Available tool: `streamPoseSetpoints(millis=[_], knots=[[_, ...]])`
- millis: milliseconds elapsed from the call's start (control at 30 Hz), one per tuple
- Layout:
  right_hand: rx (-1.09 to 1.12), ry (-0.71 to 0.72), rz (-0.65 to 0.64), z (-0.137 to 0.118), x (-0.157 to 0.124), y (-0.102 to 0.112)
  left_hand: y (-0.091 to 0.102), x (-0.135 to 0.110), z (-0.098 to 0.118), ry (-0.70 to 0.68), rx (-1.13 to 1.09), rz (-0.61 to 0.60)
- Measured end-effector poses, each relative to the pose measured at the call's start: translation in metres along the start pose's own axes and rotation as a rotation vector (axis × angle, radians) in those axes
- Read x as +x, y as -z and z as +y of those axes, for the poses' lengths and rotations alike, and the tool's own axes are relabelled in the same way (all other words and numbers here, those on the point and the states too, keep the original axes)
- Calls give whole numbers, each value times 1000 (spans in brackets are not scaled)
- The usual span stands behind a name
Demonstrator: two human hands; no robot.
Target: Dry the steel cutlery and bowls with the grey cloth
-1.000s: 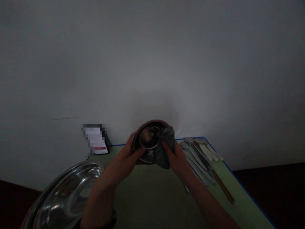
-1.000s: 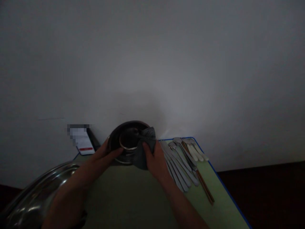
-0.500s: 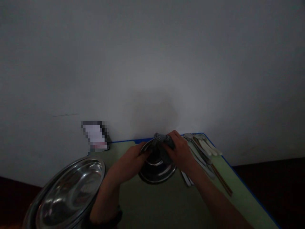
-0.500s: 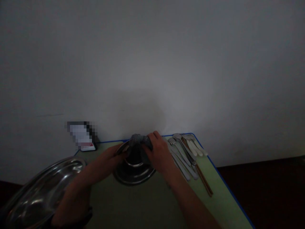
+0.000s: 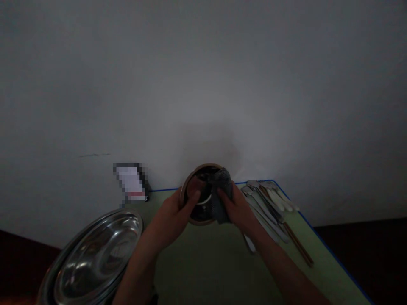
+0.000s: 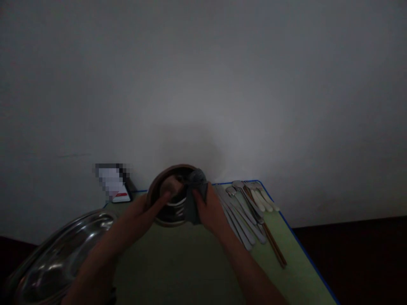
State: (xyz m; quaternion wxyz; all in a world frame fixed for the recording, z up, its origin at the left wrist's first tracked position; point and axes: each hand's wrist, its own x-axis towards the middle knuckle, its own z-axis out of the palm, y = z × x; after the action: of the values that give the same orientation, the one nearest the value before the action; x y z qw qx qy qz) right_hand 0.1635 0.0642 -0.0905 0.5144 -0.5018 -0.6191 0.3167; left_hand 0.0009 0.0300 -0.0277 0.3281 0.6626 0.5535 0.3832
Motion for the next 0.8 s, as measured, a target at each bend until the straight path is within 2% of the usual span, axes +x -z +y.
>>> streamPoseSetpoints(millis=[67,133,233,300,367,467,533,567,667,733,800], knots=[[-114,57,-100,-2,6,14,8,-6,7,27,-2,-20],[-200,156,-172,-7,9,24,13,-10,11,15,-23,-89],[-278,332,-127,-11,9,30,15,-12,9,-6,-76,-191],[-284,403,-75,-10,6,26,14,-9,3,10,-122,-190],[-236,366,17,-6,1,15,11,-5,-3,37,-150,-146],[-86,133,215,-2,-9,-6,2,-2,-3,47,-140,-14],[14,6,281,-2,-14,-17,-7,-3,4,12,-135,77],[54,-24,295,-3,-16,-20,-12,-4,9,-7,-130,82],[101,-31,250,-4,-13,-18,-21,-6,18,-29,-115,149],[53,0,133,-5,-7,-8,-19,-6,17,-31,-48,175],[-51,29,21,-7,-1,6,-11,-5,11,-32,47,138]])
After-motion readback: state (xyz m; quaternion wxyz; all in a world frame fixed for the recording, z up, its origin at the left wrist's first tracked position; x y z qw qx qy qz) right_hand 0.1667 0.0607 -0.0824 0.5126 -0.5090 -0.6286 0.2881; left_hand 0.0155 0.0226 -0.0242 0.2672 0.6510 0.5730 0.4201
